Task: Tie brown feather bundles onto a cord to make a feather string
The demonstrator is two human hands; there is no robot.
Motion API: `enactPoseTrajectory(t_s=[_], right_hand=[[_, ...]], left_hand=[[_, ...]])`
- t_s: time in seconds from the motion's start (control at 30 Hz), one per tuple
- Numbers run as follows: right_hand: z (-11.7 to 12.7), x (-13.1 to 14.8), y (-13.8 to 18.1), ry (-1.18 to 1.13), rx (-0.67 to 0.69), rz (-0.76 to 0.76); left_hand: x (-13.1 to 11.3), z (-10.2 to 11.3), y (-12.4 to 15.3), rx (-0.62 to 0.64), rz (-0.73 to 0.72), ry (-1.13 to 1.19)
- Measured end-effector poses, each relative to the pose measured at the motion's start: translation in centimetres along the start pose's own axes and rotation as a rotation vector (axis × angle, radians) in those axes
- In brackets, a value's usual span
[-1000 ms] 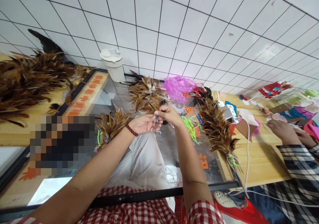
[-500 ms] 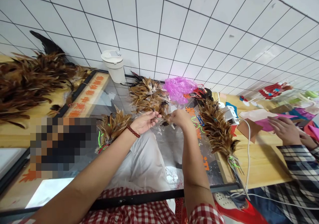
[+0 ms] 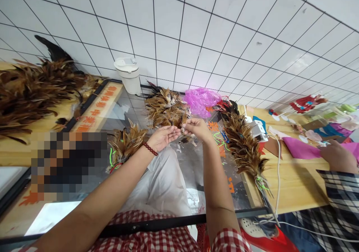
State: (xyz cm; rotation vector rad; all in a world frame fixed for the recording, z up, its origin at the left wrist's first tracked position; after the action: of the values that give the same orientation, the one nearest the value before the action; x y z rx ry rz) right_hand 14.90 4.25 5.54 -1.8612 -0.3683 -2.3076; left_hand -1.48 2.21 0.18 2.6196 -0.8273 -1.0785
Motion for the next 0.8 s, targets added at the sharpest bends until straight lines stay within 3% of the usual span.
enactPoseTrajectory(t_s=[0.23, 0.4, 0.57, 0.63, 0.73, 0.8], right_hand=[[-3.5, -0.3, -0.9, -0.118, -0.066, 0.122], [-3.2, -1.1, -1.5, 0.054, -0.174, 0.204], [-2.4, -0.9, -1.3, 0.119, -0.087, 0.226], [-1.4, -0.6, -0.9, 0.246, -0.085, 0.197], [0.7, -0.4, -0.2, 0.682, -0.102, 0.096], [1.8, -0.6, 0.1, 0.931, -0.045, 0.039]], left_hand=[[-0.3, 0.0, 0.0, 0.022, 0.064, 0.001], [-0.1, 0.5, -0.3, 0.049, 0.067, -0.016], [0.1, 0.5, -0.2, 0.119, 0.056, -0.125], [0.2, 0.3, -0.1, 0.145, 0.058, -0.188], [0.1, 0.2, -0.1, 0.113, 0.013, -0.144], [0.0, 0.4, -0.2, 0.063, -0.012, -0.061]])
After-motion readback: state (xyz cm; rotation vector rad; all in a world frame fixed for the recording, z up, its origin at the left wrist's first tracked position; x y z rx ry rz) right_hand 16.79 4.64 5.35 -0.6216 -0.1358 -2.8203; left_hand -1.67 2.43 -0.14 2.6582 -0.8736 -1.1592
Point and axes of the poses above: each hand's wrist, its own y-axis away from the middle knuckle, its own z-axis out of the back of the hand, x = y × z, the point moved 2 cm from there along -y, towards the middle knuckle, and after that the axes turned 4 degrees about z, right-handed, at the moved point
